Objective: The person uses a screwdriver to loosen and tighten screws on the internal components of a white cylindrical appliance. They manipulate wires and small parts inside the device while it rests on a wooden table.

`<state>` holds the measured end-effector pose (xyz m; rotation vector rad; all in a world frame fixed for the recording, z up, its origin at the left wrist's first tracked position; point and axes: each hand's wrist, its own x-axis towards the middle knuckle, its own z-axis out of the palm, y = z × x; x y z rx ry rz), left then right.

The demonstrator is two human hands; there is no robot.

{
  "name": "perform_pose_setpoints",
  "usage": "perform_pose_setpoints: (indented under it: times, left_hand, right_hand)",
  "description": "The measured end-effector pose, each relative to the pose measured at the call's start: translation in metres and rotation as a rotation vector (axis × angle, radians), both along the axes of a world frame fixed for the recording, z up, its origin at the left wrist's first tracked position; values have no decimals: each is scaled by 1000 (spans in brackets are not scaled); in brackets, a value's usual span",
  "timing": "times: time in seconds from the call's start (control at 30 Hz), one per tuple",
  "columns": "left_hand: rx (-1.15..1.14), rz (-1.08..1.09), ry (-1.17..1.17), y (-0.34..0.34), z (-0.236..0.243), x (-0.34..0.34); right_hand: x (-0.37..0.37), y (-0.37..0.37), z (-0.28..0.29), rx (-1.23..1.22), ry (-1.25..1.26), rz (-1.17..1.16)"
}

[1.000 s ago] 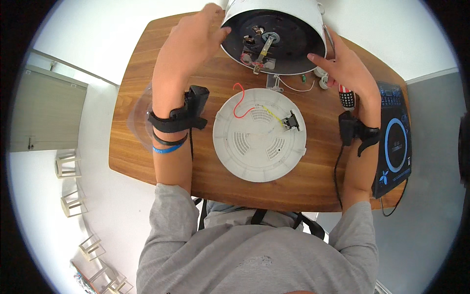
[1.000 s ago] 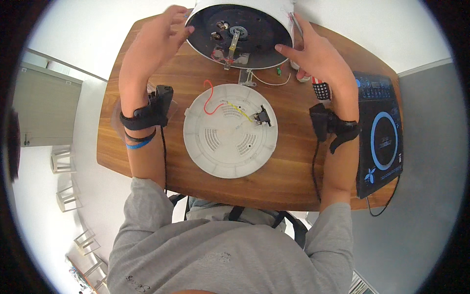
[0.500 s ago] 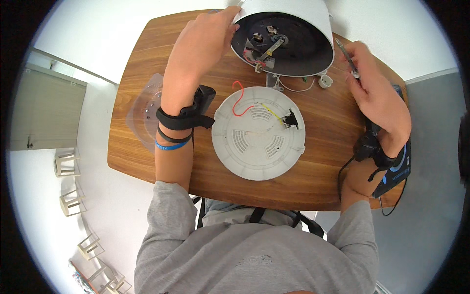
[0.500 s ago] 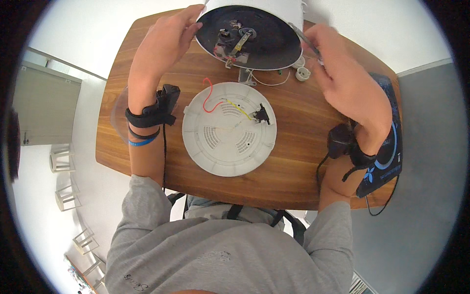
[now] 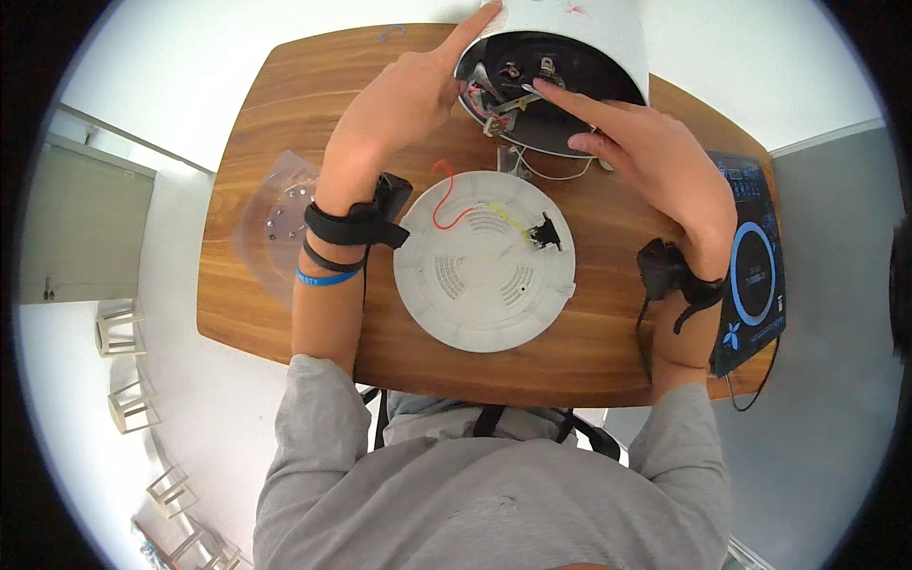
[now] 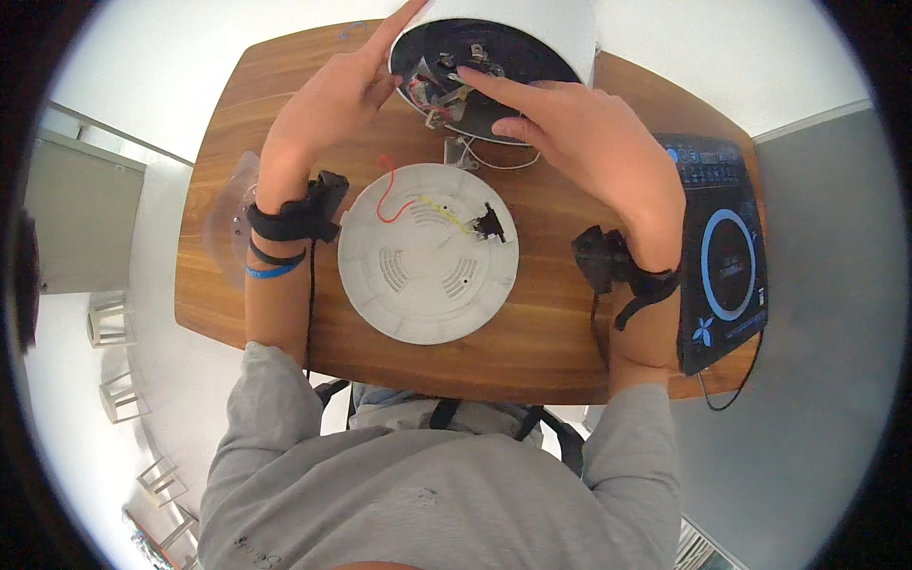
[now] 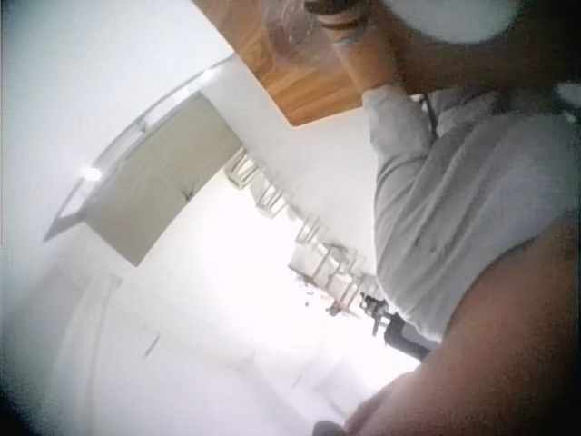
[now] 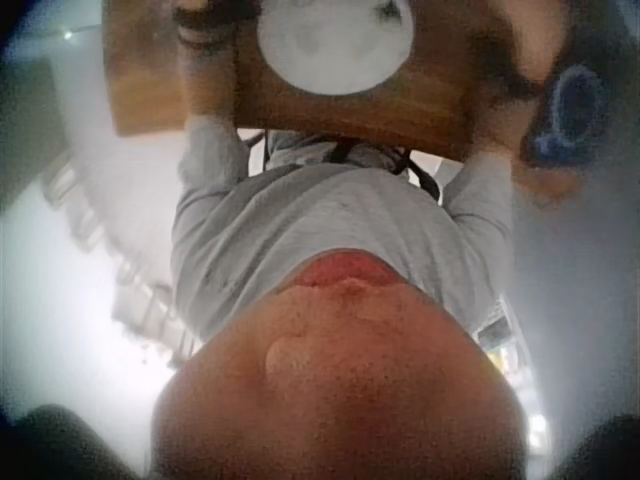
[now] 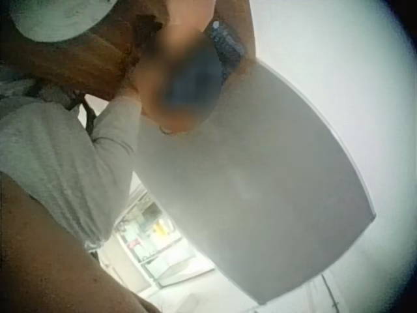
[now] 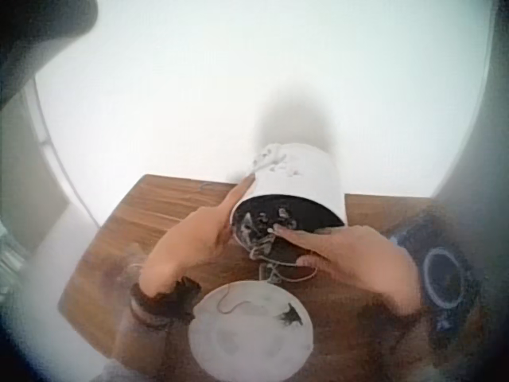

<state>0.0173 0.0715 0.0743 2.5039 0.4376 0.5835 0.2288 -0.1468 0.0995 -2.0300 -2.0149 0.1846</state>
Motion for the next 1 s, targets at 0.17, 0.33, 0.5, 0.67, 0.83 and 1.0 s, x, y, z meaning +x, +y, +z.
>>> perform_pose_setpoints:
  times: [0.17,0.33,0.5,0.67,0.83,1.0]
  left_hand:
    - [89,71,-10,-9,1,8]
    - [172,36,-102,-11,1,12]
    - [256,63,-55,-27,24,5]
    - [285,128,-24,-28,15,5]
    - [247,110,-126,-17,-5,3]
    - [214,123,-146,-11,-29,4]
  right_hand:
    - [0,-2,-3,-90,-48,-47]
    - [9,1,-6,-131,-3,-3]
    - [20,4,-18,-24,-6,15]
    - [8,6,-11,-43,11,34]
    - [4,3,-9,107,19,34]
    - [-7,5,5,103,-46,-89]
